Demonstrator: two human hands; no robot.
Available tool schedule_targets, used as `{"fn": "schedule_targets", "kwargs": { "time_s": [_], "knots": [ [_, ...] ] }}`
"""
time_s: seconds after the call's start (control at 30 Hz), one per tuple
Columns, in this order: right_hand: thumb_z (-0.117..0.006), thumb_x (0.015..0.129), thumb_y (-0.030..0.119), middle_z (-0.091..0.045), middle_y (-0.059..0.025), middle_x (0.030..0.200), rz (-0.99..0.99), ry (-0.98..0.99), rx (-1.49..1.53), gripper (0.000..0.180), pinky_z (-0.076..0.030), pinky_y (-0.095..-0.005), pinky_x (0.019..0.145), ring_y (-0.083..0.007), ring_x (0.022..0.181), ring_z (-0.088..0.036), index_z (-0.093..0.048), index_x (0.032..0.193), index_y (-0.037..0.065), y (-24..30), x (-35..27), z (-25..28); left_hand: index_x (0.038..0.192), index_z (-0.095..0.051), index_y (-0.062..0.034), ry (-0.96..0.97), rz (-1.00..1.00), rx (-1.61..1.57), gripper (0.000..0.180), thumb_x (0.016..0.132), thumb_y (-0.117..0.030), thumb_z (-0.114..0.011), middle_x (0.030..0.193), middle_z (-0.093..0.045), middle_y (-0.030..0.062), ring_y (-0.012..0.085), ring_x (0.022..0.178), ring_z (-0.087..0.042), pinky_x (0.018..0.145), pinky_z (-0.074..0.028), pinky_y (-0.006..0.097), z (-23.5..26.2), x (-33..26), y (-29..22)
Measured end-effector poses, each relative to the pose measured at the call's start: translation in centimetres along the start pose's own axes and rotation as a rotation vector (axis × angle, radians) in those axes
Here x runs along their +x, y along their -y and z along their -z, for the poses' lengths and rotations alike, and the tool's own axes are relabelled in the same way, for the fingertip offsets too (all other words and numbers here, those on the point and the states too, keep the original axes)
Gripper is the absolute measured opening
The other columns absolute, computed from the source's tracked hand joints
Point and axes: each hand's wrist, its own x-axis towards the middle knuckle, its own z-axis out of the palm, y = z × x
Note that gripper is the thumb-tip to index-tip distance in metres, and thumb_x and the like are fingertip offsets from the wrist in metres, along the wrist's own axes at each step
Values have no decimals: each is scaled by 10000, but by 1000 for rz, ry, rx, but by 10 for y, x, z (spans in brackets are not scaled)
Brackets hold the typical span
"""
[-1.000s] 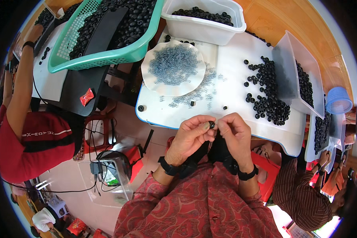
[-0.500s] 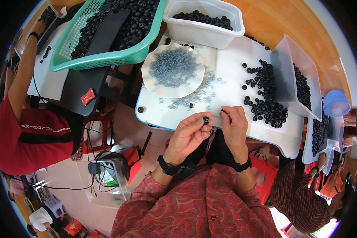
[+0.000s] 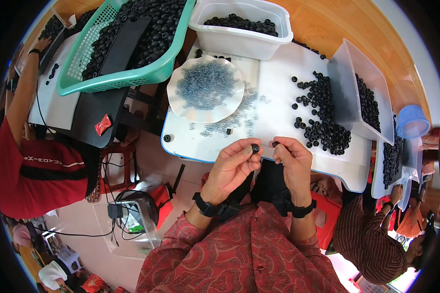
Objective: Assembling small black plastic parts by hand at a workbench.
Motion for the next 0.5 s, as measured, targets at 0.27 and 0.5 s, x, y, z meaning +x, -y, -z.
{"fn": "schedule_targets", "kwargs": {
  "time_s": [0.27, 0.5],
  "knots": [
    [-576, 997, 61, -704, -131, 1085, 47, 64, 61, 205, -500, -206, 659, -98, 792, -642, -631, 1173, -30, 9, -10, -7, 1250, -599, 45, -3, 3, 14, 272, 1001, -57, -562, 1055, -644, 122, 129, 863, -579, 761, -500, 266, -2, 1, 5],
    [-579, 996, 48, -679, -66, 1016, 102, 69, -8, 262, -499, -210, 671, -86, 804, -625, -624, 1249, -1, 12, -14, -6, 1248, -598, 49, 5, 11, 8, 271, 999, -54, -565, 1058, -639, 128, 131, 865, -578, 763, -501, 266, -7, 1, 7]
  ]
}}
